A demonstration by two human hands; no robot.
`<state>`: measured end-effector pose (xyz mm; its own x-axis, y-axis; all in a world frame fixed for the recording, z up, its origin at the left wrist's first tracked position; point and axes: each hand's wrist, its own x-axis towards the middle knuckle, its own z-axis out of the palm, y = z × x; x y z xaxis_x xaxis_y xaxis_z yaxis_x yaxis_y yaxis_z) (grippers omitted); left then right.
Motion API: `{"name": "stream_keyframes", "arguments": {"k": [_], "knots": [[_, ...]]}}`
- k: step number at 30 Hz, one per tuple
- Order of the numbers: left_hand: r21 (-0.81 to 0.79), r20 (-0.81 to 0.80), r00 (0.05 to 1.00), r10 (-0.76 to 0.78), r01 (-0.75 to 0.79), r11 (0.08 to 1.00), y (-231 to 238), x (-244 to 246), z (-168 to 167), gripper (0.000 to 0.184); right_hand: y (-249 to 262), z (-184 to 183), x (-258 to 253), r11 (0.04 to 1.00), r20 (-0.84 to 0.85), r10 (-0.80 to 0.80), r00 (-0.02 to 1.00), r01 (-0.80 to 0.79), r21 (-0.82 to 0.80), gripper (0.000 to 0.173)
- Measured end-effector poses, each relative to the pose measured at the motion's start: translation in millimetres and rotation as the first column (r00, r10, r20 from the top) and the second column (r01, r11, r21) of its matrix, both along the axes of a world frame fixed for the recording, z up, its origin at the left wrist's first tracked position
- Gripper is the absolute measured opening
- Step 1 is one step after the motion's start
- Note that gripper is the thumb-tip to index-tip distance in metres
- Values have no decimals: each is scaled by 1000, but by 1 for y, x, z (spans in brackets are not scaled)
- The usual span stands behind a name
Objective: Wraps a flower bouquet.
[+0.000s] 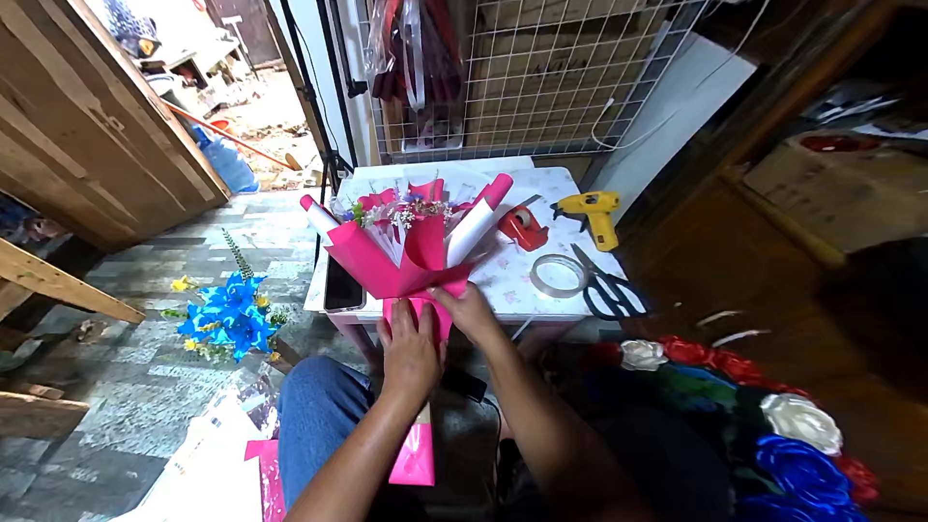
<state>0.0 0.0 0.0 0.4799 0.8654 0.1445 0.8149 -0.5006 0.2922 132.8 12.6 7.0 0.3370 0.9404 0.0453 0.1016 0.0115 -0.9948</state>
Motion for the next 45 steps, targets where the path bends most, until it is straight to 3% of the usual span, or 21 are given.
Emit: {"name": "stream_keyframes", "arguments": {"k": [10, 15, 19, 21, 26, 29, 36, 45], "knots": [[-42, -51, 999, 15, -17, 999, -4, 2, 2, 67, -1, 2, 0, 1000, 30, 11, 999, -12, 18, 20], [4, 128, 990, -52, 52, 999, 12, -13, 8, 44, -4, 3, 1, 1000, 69, 10, 998, -9, -15, 24], [-150, 226, 970, -87, 123, 981, 33, -33, 28, 36, 2, -4, 4, 1000, 65, 7, 998, -5, -31, 33], [-167, 245, 963, -114, 157, 973, 40, -39, 28, 33, 8, -2, 4, 1000, 26, -7, 1000, 7, -8, 29], [-109, 297, 933, -205, 246, 963, 49, -48, 16, 26, 11, 0, 4, 1000, -6, -13, 1000, 13, -2, 26], [12, 310, 924, -225, 233, 973, 47, -46, 2, 22, 6, -3, 4, 1000, 24, -15, 1000, 15, 1, 30], [259, 222, 965, -141, 81, 962, 24, -25, -17, 24, 5, 0, 4, 999, 35, -28, 999, 29, -31, 30], [198, 134, 990, -33, 6, 980, 3, -8, -19, 45, -4, 3, 1, 1000, 2, 23, 1000, -23, -5, 26]]}}
